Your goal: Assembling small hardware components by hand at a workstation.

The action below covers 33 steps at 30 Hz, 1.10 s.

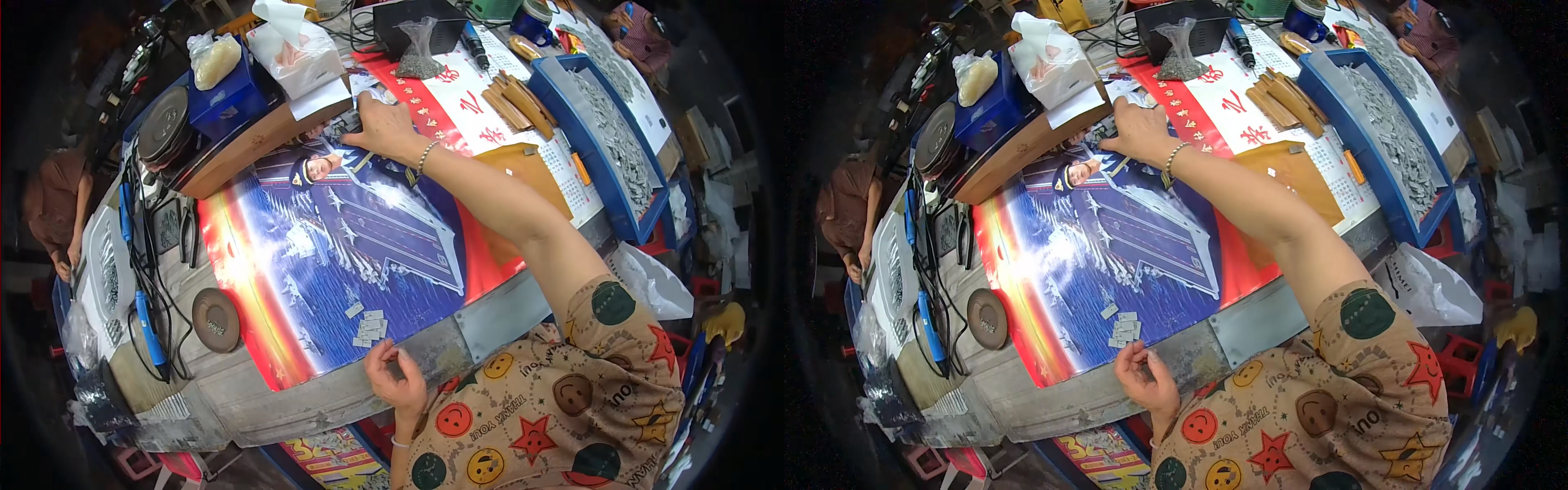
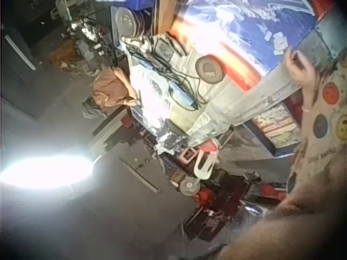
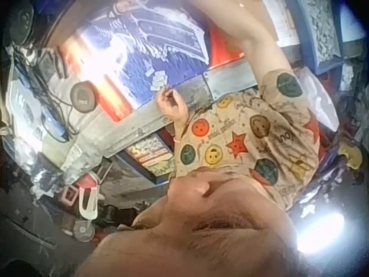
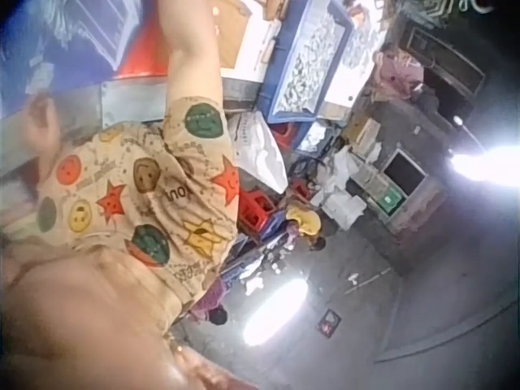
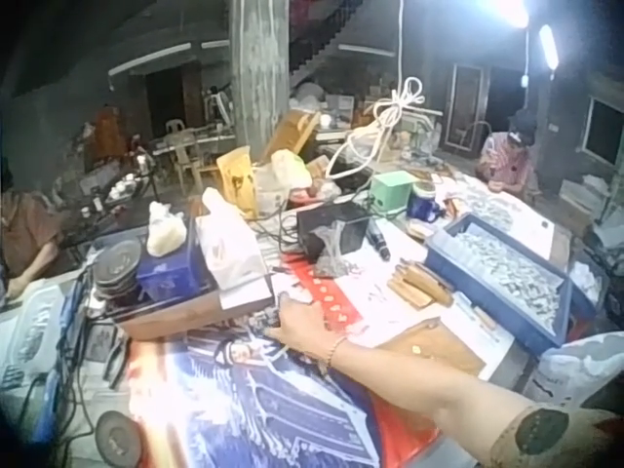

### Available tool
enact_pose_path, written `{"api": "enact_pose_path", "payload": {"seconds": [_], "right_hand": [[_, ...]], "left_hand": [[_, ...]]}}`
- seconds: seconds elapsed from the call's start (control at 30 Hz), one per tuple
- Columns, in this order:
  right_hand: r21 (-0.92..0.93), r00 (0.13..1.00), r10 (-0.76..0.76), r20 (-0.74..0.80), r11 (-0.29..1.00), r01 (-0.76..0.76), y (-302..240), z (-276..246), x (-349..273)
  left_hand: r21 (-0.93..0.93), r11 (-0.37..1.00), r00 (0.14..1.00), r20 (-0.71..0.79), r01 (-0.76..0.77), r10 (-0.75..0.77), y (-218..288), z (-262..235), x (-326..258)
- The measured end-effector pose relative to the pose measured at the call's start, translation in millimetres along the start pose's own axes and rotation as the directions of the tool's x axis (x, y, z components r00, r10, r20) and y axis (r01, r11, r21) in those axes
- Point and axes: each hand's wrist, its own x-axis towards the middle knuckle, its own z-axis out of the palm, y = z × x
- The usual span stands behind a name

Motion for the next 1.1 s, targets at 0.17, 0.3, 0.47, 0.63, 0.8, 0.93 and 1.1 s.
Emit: {"api": "enact_pose_path", "payload": {"seconds": [0.17,0.3,0.47,0.63,0.8,0.93,1.1], "right_hand": [[0.039,0.993,0.049,-0.104,0.998,-0.045,0.6,7.9,2.6],[0.066,0.995,0.038,-0.092,0.997,-0.032,6.6,9.6,4.0],[0.060,0.994,0.016,-0.110,0.998,-0.009,11.9,9.5,4.2],[0.228,0.927,-0.367,-0.084,0.898,0.376,-6.0,-24.8,-59.3],[0.695,0.419,-0.855,0.307,0.502,0.514,-73.6,-141.4,-196.5],[0.764,0.238,-0.956,-0.173,0.023,0.645,-100.2,-196.6,-260.3],[0.896,0.295,-0.932,-0.208,-0.061,0.440,-90.9,-205.7,-285.4]], "left_hand": [[-0.018,1.000,0.999,-0.042,-0.002,0.001,1.7,1.0,0.9],[0.002,1.000,1.000,0.017,0.016,-0.016,2.0,-0.7,0.2],[-0.020,1.000,1.000,0.003,0.003,-0.003,6.0,1.7,1.4],[-0.052,0.998,1.000,0.013,0.021,-0.020,5.7,-2.1,-0.8],[-0.156,0.986,0.996,-0.056,0.058,-0.067,0.7,-5.1,-2.1],[-0.257,0.964,0.995,-0.052,0.065,-0.081,5.5,-10.6,3.0],[0.031,0.996,0.995,-0.055,0.087,-0.086,19.9,-29.2,17.7]]}}
